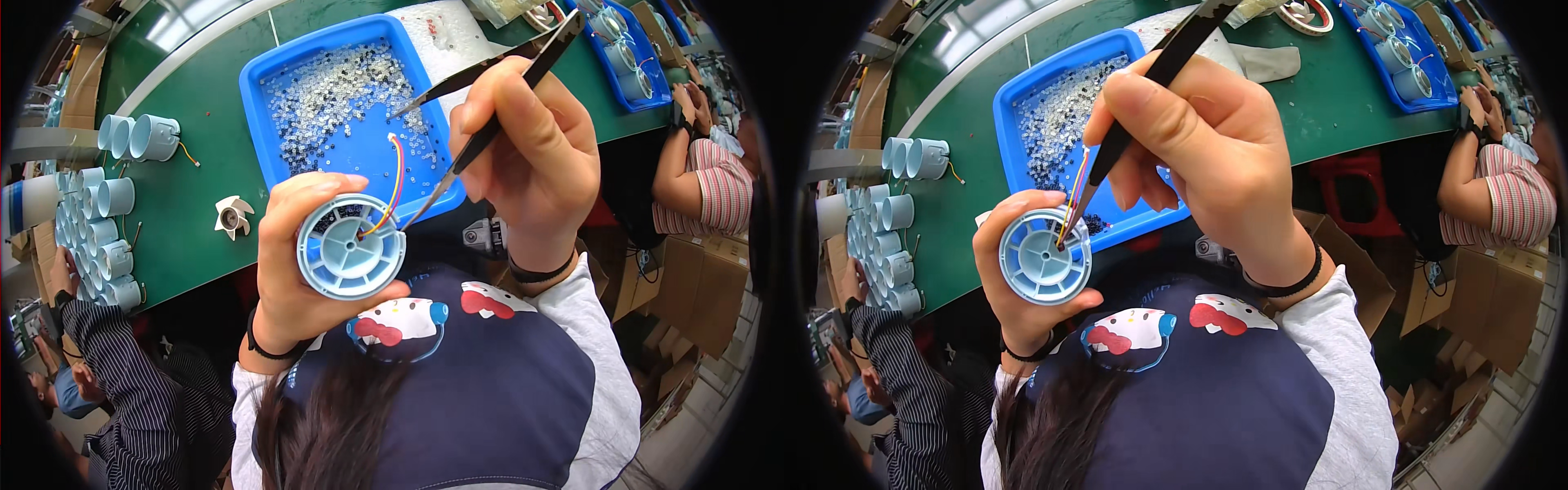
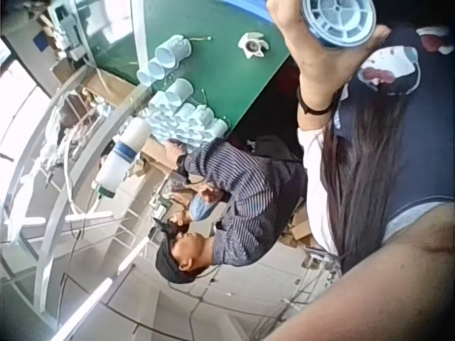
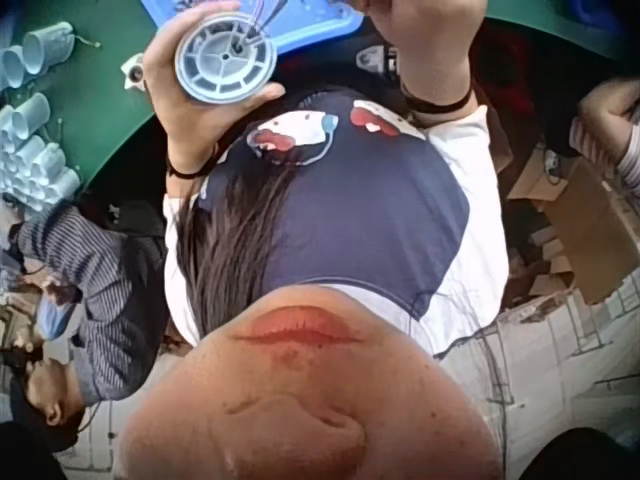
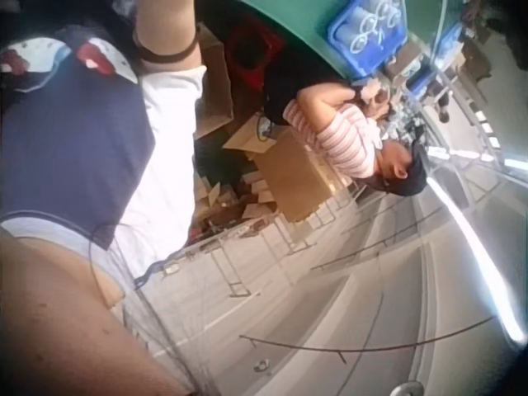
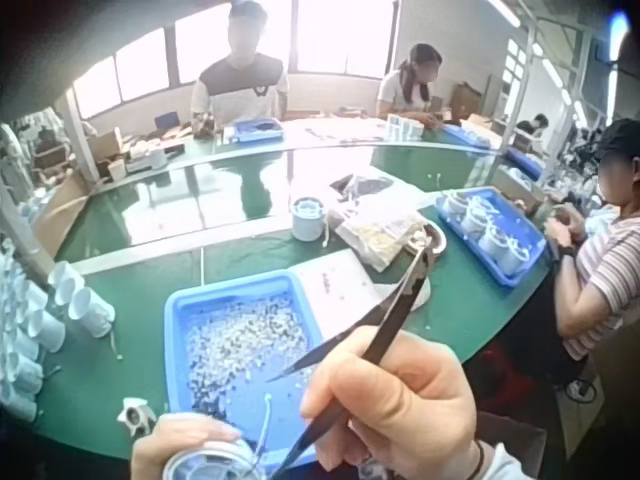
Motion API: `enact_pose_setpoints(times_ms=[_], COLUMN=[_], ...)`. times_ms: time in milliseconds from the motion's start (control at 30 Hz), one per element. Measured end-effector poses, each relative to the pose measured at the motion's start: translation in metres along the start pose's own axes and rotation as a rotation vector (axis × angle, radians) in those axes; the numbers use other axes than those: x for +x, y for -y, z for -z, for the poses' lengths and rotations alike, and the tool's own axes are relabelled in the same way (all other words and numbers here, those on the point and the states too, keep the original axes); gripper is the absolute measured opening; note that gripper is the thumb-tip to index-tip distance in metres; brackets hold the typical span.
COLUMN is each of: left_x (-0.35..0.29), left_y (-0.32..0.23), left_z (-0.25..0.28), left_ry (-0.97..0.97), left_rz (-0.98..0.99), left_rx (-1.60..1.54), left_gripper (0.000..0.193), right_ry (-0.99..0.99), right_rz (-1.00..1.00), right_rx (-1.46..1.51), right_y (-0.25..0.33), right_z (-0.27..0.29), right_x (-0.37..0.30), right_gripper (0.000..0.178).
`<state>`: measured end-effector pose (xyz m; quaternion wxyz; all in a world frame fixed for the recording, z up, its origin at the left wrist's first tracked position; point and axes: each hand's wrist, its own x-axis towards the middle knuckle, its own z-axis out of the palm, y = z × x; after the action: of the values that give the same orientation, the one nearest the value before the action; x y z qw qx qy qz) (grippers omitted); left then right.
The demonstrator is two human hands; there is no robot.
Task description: Assemble electronic components into plastic housings using tweezers on a factory production line.
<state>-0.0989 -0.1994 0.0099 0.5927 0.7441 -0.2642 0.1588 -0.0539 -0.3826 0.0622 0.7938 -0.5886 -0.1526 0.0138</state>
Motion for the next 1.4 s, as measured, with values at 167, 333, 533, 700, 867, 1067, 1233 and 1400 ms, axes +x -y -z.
enact_pose_setpoints(times_ms=[167,333,533,700,867,1067,1233,1400], left_x=[-0.002,-0.008,-0.009,-0.006,-0.006,-0.009,-0.017,-0.040], left_y=[0.000,-0.001,0.002,0.002,-0.001,-0.003,0.001,0.005], left_z=[0.001,0.014,0.016,0.020,0.023,0.023,0.039,0.072], left_ry=[0.015,-0.218,-0.159,-0.108,-0.109,-0.180,-0.425,-0.637], left_rz=[0.006,0.145,0.131,0.068,0.079,0.099,0.124,0.127], left_rx=[0.023,-0.040,0.065,0.156,0.159,0.188,0.179,0.239], left_gripper=[0.080,0.082,0.082,0.090,0.090,0.090,0.089,0.084], right_ry=[-0.042,-0.179,-0.210,-0.225,-0.197,0.060,0.208,0.329], right_rz=[0.189,0.381,0.326,0.279,0.268,0.371,0.176,0.059], right_rx=[-0.005,-0.092,-0.192,-0.262,-0.297,-0.649,-0.821,-0.925], right_y=[-0.005,-0.019,-0.035,-0.037,-0.040,-0.060,-0.061,-0.063], right_z=[0.020,0.038,0.031,0.033,0.026,0.021,0.016,0.009], right_x=[-0.002,-0.006,-0.016,-0.019,-0.019,-0.013,-0.017,-0.014], right_gripper=[0.030,0.024,0.025,0.029,0.031,0.006,0.021,0.020])
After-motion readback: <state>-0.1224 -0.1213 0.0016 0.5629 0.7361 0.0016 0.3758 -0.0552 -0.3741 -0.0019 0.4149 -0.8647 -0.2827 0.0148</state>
